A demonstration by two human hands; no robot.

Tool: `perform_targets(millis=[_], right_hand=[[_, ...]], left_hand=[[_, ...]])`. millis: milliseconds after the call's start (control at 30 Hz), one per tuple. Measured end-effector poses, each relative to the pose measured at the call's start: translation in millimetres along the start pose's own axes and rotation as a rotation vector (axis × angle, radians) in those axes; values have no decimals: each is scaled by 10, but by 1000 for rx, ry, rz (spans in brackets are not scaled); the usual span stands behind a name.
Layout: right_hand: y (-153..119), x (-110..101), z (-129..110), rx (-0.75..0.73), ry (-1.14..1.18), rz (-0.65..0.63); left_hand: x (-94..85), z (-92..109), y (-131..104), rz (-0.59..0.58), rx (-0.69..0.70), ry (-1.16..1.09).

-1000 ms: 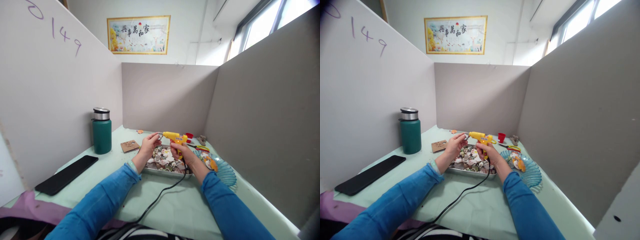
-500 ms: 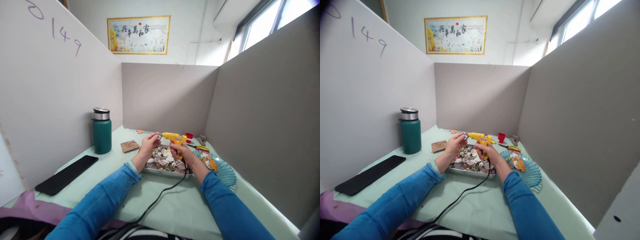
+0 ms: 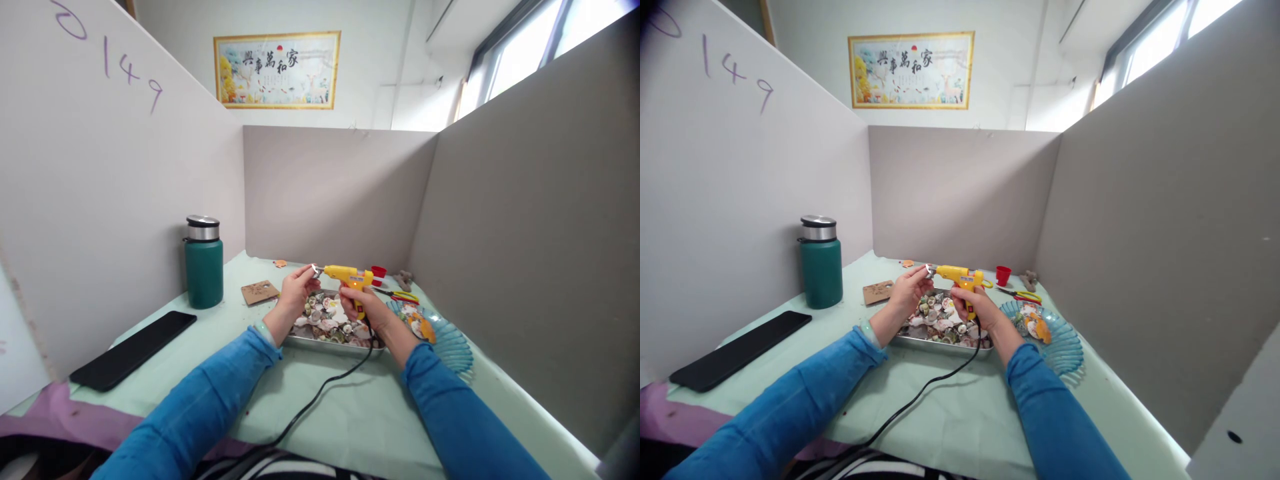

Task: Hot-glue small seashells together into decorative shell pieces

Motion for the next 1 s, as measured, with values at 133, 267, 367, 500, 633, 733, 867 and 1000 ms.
perform_targets(millis=[133, 267, 367, 500, 633, 733, 867, 1000], right_hand=[[7, 10, 17, -1, 19, -21], [12, 4, 41, -7, 23, -27], [5, 7, 29, -2, 17, -27], [0, 6, 3, -1, -9, -12], [13, -28, 44, 7, -9, 19], [23, -74, 85, 7, -12, 62], [42, -127, 138, 23, -47, 125], [92, -196, 248, 71, -227, 201]], left_hand=[[6, 23, -12, 28, 1, -14], [1, 39, -17, 48, 9, -25], [-11, 31, -12, 50, 6, -29], [-15, 10, -1, 24, 5, 16], [-19, -3, 12, -1, 14, 71], [-20, 1, 8, 3, 14, 72], [-32, 33, -12, 52, 22, 54], [-97, 70, -11, 136, 58, 24]])
Point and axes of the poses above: each hand's wrist, its own y-axis towards the middle knuckle, its own x-axis out of the palm, z = x × y, the point moved 7 cm from there along y, towards the middle knuckle, and after that the axes turned 15 degrees about -y, right-handed, at the moved point
